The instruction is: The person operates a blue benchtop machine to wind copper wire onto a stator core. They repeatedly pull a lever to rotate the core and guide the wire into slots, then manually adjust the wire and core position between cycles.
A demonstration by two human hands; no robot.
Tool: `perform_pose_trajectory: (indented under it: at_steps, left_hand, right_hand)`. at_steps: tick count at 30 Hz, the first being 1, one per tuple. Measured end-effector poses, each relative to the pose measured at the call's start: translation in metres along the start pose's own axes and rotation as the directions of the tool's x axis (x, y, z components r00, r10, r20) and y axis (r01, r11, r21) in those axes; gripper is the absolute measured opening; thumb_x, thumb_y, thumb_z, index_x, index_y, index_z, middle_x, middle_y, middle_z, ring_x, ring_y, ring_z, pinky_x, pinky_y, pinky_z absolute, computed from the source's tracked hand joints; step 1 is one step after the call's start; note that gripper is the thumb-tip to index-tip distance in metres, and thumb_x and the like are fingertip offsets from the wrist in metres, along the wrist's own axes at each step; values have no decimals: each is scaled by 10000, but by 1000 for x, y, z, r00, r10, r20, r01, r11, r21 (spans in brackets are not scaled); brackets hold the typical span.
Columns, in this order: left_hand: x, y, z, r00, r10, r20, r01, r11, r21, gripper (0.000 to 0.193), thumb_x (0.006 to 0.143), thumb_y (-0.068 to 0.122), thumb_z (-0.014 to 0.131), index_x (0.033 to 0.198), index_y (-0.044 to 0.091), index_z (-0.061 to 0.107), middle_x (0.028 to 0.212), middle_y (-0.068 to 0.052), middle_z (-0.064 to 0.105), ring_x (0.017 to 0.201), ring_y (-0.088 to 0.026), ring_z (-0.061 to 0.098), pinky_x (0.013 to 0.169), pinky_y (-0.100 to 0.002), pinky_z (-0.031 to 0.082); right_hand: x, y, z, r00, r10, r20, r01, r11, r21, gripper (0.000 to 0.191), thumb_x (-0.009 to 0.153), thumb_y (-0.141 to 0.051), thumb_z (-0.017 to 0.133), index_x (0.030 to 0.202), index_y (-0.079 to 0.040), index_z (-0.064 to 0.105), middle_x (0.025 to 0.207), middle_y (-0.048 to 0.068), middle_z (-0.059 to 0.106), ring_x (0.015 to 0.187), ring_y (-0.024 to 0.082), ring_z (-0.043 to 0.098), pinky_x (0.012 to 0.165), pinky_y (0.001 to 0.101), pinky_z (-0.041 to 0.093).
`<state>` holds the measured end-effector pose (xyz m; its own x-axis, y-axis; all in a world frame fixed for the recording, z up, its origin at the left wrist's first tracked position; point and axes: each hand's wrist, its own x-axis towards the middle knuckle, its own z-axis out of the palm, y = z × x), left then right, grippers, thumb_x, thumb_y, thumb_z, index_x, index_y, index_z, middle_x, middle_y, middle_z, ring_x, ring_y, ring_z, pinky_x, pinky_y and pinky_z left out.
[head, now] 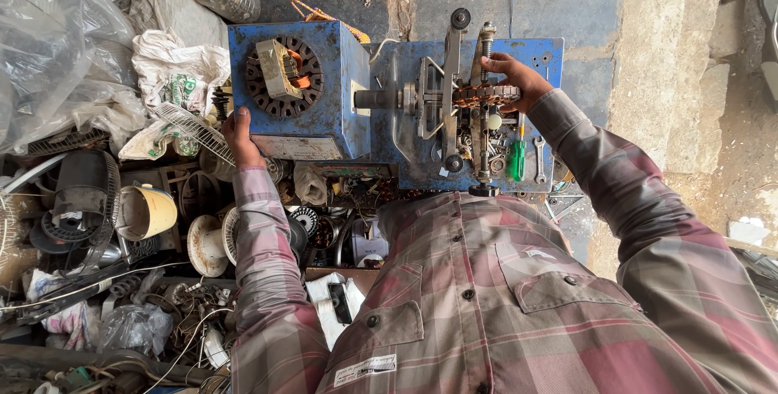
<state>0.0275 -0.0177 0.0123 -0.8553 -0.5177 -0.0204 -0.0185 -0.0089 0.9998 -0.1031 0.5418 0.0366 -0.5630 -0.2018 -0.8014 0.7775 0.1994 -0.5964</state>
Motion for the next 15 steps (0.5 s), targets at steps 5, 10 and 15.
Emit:
perform_pose_trajectory:
  at_steps: [5,10,15]
  left_hand:
    - [2,1,2,1000,12,0,-12,999,33,443,912,459,762,716,137,528,732,55,445,721,-122,392,731,-326,318]
    - [1,2,2,1000,-2,-3,2,1000,27,450,903,467,766,709,139,526,722,57,447,713,-123,403,726,-327,332]
    - [1,1,1,1000,-29,9,29,1000,-3,438,877,469,770,697,147,534,700,58,457,676,-130,432,679,-341,352]
  right_hand:
    - [0,-1,-1,1000,12,8,-12,1000,23,958,806,-638,654,1601,-241,298,1491,322,434,1336,473,509,1067,726,320]
    - [1,0,-1,1000,13,-10,-13,1000,12,952,813,-642,656,1601,-245,298,1490,303,437,1321,458,501,1063,735,313]
    - [-1,0,-1,1000,4,0,-4,1000,16,942,804,-636,661,1589,-245,318,1497,286,458,1329,451,515,1062,740,299]
